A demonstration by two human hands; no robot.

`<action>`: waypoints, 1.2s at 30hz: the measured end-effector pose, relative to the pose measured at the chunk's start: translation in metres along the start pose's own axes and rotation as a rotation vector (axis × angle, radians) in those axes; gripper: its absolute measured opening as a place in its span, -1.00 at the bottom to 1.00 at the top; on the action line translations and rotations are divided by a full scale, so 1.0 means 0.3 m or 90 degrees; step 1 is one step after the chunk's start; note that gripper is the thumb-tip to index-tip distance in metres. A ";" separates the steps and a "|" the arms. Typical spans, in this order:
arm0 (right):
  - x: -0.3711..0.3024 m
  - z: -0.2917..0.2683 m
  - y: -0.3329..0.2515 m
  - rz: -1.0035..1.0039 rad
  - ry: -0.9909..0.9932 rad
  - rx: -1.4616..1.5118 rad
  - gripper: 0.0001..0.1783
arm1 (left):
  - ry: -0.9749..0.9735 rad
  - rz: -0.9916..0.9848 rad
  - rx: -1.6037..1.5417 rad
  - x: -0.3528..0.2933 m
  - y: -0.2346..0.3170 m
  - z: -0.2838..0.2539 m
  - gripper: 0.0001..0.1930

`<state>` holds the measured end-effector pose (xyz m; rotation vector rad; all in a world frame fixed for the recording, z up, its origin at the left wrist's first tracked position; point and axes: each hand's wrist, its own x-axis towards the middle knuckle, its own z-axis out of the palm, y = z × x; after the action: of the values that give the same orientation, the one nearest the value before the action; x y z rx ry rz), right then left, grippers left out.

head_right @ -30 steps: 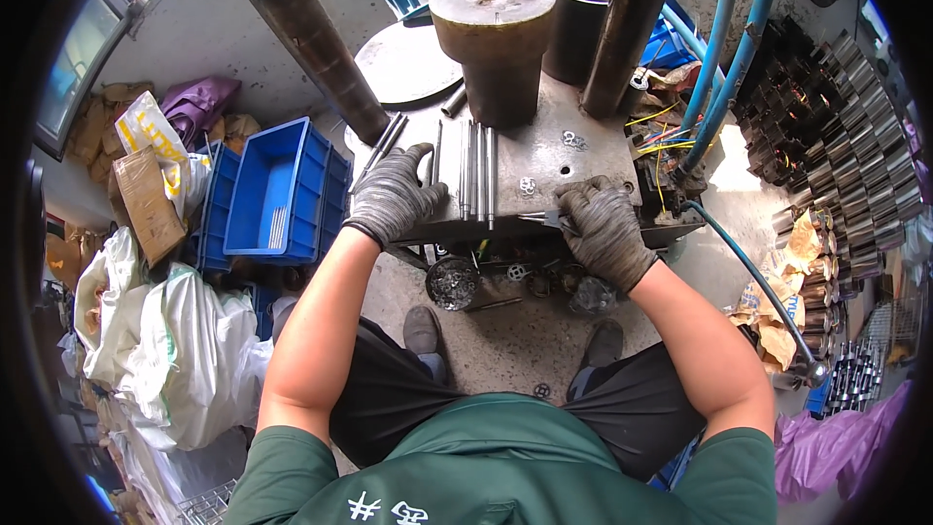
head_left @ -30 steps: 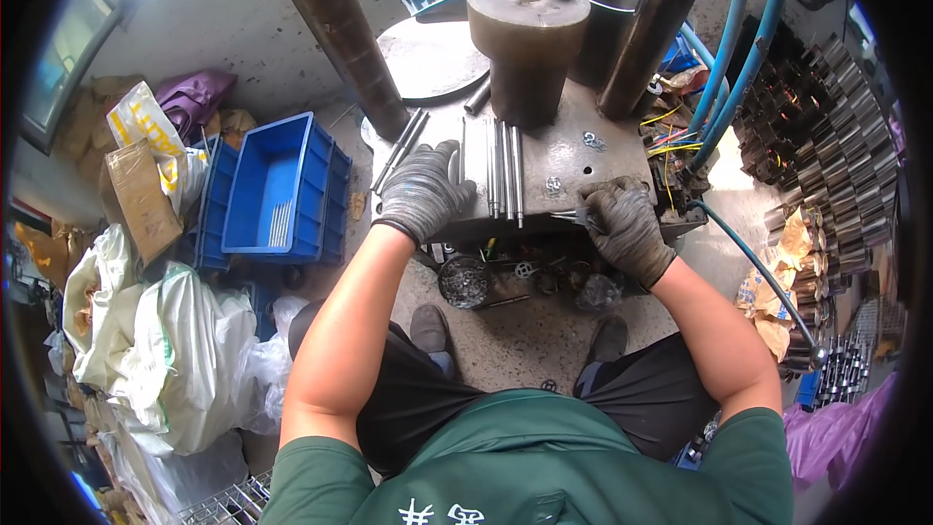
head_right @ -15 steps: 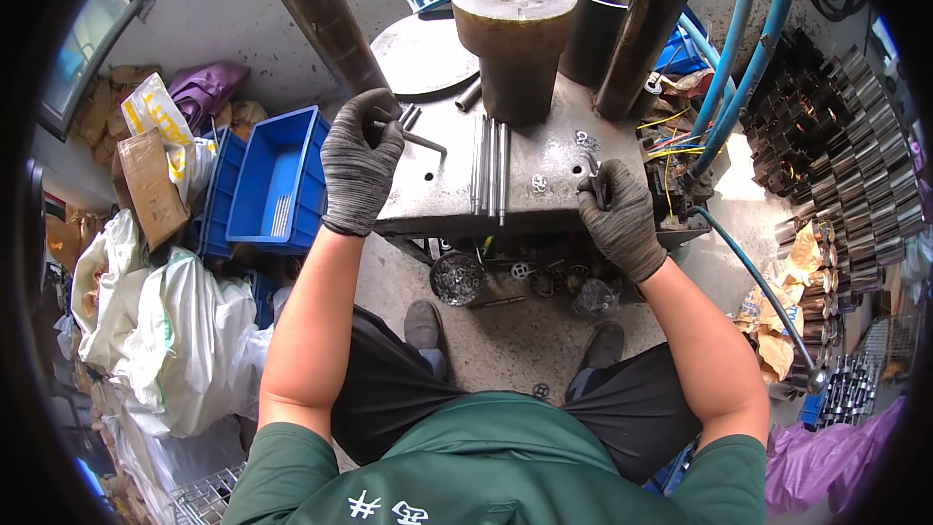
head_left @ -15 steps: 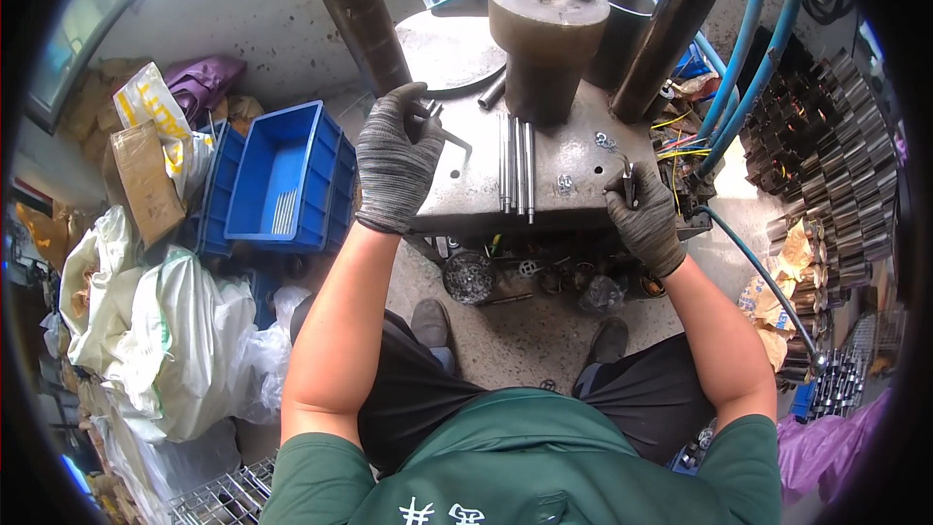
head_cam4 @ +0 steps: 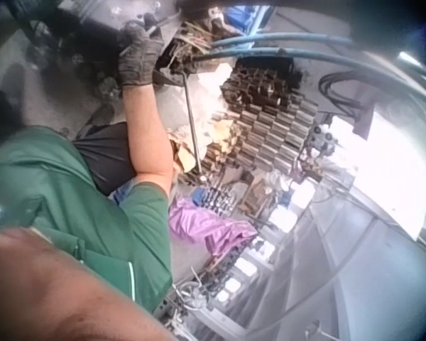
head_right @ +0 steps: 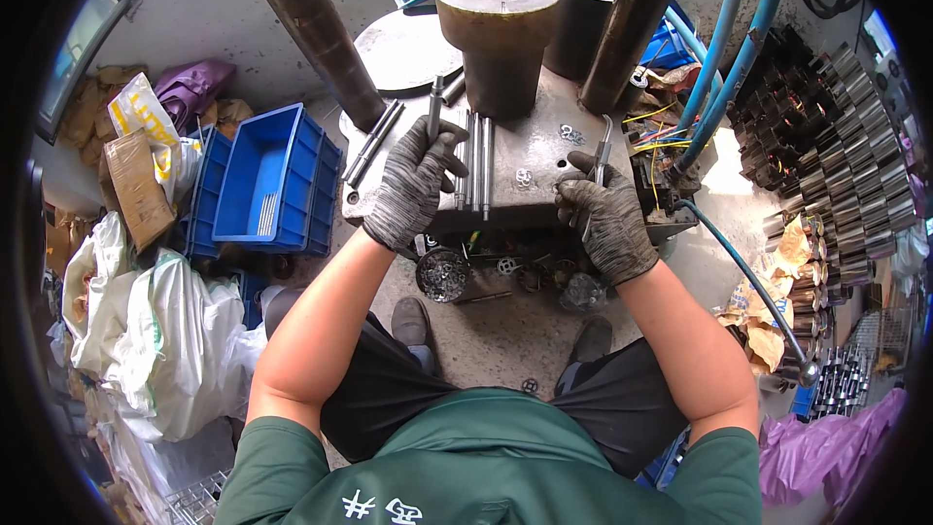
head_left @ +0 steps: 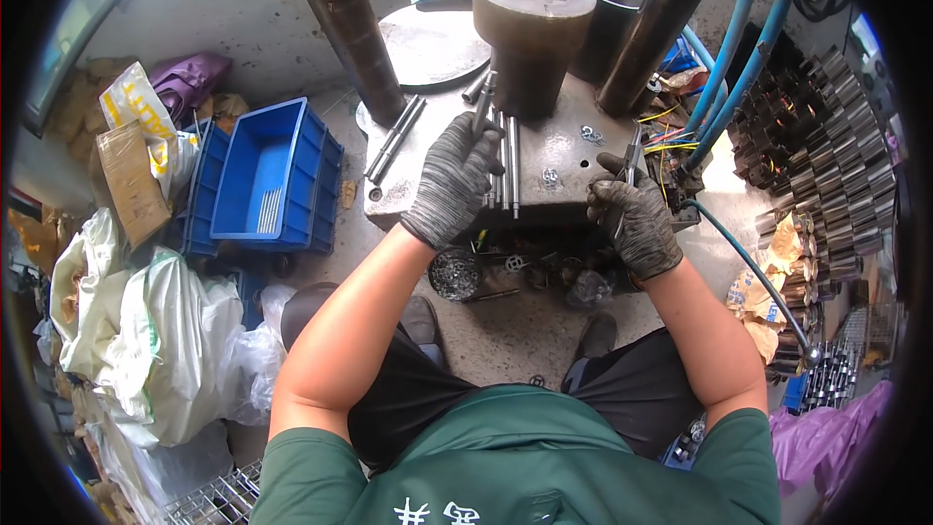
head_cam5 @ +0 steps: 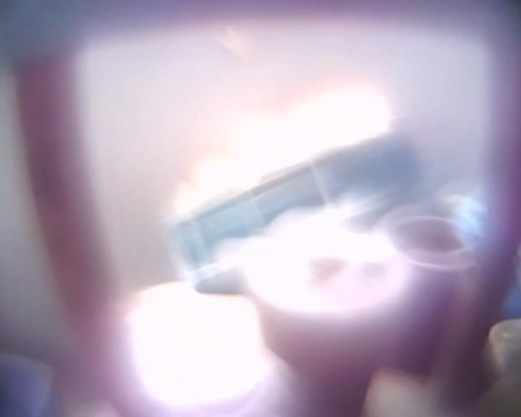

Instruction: The person fits a small metal ring onto a threaded metal rod and then uses a wrench to tighten a nut onto the rod, repeating this process for multiple rods.

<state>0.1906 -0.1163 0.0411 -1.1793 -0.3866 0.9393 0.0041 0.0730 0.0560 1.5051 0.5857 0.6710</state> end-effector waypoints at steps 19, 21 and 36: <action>-0.062 0.062 -0.007 0.076 -0.062 -0.060 -0.16 | -0.200 -0.014 0.102 -0.076 -0.032 0.167 -0.83; -0.063 0.059 -0.019 0.077 -0.082 -0.072 -0.15 | -0.211 0.015 0.105 -0.076 -0.040 0.162 -0.83; 0.161 -0.104 0.009 -0.276 0.053 -0.865 -0.37 | -0.117 -0.233 -0.265 -0.039 -0.017 0.110 -0.81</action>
<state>0.2393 -0.0970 0.0171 -2.1986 -1.2597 0.1320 0.0199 0.0419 0.0502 1.0220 0.5235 0.3379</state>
